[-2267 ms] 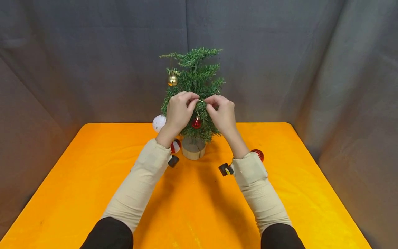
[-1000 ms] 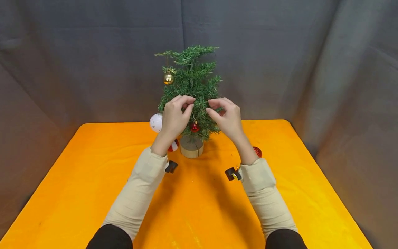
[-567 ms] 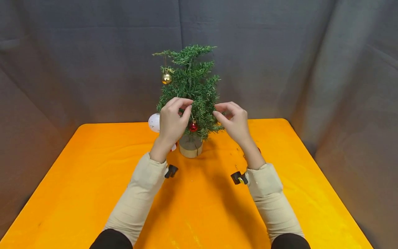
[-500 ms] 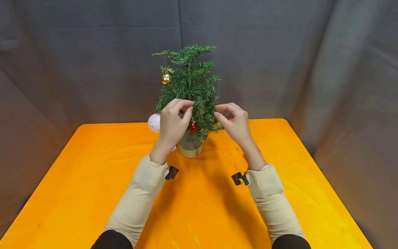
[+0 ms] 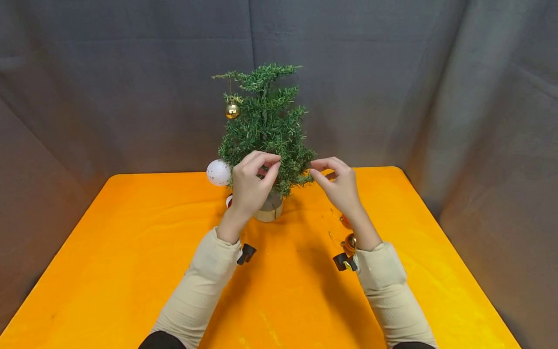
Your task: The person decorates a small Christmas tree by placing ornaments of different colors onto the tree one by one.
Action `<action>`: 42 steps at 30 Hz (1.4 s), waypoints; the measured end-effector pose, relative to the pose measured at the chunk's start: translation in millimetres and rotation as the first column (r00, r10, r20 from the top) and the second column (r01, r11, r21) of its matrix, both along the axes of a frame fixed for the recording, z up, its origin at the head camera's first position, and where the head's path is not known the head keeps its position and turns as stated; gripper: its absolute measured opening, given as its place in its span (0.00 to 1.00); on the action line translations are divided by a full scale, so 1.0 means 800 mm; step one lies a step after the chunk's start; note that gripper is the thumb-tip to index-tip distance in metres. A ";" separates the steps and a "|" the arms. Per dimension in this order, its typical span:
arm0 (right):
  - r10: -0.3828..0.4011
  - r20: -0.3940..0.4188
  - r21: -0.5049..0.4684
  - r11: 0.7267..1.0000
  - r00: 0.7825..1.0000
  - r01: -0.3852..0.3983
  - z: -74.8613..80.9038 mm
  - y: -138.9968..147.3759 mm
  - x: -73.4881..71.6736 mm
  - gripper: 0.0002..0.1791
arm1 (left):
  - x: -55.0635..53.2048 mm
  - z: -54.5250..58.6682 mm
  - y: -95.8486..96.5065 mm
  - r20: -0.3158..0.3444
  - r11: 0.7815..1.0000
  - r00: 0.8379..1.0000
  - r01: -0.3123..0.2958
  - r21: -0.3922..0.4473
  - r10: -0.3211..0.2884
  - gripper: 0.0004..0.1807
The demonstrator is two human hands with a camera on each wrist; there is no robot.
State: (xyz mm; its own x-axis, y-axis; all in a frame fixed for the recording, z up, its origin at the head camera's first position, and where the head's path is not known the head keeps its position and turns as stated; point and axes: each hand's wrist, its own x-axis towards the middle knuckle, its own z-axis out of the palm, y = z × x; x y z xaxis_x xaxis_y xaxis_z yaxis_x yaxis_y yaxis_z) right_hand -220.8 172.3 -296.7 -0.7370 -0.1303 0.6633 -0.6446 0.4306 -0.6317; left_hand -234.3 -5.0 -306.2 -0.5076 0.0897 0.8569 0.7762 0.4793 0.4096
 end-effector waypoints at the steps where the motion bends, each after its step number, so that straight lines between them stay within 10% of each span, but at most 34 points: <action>1: -0.003 0.004 0.002 1.000 1.000 0.003 -0.001 0.001 0.001 0.07 | 0.001 -0.001 0.001 0.001 1.000 1.000 0.008 0.002 -0.008 0.05; 16: -0.040 0.066 0.007 0.999 0.997 0.040 -0.026 0.026 0.005 0.08 | 0.006 -0.019 0.021 0.109 0.995 0.994 0.014 -0.096 -0.004 0.08; 25: -0.061 0.129 0.027 0.998 0.990 0.058 -0.067 0.056 -0.012 0.08 | 0.004 -0.027 0.028 0.150 0.999 0.988 0.035 -0.018 -0.032 0.10; 42: -0.069 0.206 0.050 0.997 0.976 0.060 -0.082 0.070 -0.007 0.09 | -0.006 -0.039 0.045 0.247 0.992 0.968 0.012 0.129 -0.044 0.14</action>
State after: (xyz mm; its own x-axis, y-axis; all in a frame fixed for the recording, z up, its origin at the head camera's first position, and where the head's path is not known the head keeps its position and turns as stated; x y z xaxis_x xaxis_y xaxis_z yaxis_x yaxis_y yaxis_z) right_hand -226.5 228.7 -362.6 -0.8656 -0.1036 0.4899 -0.4718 0.4968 -0.7285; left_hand -238.8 30.7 -337.2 -0.7052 0.0070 0.7089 0.6543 0.3914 0.6471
